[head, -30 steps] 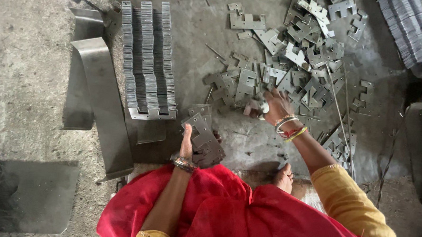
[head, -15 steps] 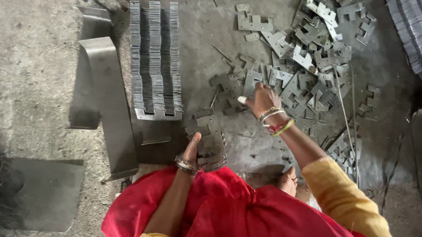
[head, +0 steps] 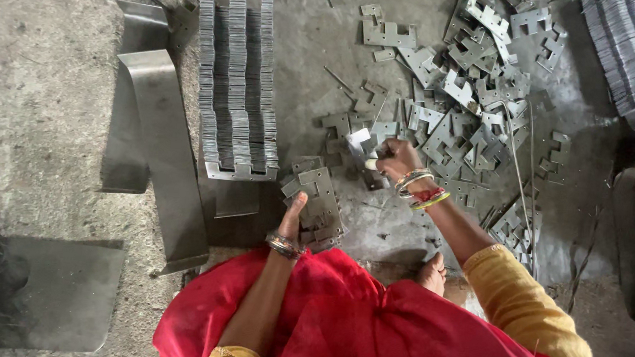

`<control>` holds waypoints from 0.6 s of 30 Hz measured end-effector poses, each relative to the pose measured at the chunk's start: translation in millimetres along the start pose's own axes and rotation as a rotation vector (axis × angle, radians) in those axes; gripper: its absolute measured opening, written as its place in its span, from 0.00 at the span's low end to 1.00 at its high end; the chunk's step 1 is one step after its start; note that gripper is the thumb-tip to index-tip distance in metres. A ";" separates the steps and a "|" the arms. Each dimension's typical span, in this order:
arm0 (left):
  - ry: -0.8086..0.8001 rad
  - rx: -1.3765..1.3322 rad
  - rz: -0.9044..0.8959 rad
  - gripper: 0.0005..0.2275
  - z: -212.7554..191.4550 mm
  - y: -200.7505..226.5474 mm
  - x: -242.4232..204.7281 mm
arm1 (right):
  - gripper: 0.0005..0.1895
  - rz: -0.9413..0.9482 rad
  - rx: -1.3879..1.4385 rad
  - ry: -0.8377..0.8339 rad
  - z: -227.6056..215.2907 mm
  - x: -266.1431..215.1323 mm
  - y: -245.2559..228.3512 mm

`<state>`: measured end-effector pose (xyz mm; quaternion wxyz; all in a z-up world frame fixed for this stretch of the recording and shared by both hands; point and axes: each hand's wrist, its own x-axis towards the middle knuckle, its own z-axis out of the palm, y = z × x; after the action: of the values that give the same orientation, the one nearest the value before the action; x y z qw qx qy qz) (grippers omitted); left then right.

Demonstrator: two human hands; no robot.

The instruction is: The person sits on the floor and repeatedly picks up small metal brackets from a pile, stacks them into neat columns, and occasionally uses a metal rod to sweep the floor. The person also handles a white cloth while organizing the parts.

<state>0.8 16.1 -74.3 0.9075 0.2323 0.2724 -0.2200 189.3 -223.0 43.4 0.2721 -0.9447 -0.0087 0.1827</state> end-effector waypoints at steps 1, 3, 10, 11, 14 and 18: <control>0.030 0.083 0.073 0.30 -10.1 -4.8 13.7 | 0.14 -0.036 0.019 -0.033 -7.2 -2.3 -14.0; 0.094 0.246 0.214 0.33 -33.9 -17.8 40.0 | 0.15 -0.174 -0.052 -0.128 -27.9 -3.9 -42.7; 0.063 0.157 0.299 0.34 -62.4 -33.2 78.9 | 0.25 -0.865 -0.203 -0.043 -43.0 -8.4 -109.1; 0.031 0.110 0.253 0.33 -56.9 -31.9 68.6 | 0.26 -0.674 -0.285 -0.023 -35.8 -3.8 -112.8; 0.039 0.001 0.073 0.28 -33.3 -19.3 38.0 | 0.36 -0.136 -0.556 -0.150 -1.1 7.5 -116.2; 0.032 -0.062 0.077 0.25 -13.9 -5.2 23.5 | 0.35 -0.215 -0.631 0.078 39.9 8.4 -108.3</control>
<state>10.3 13.1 -100.2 0.9175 0.2177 0.2845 -0.1727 192.1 -109.3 65.2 -0.0162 -0.9823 -0.1541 0.1049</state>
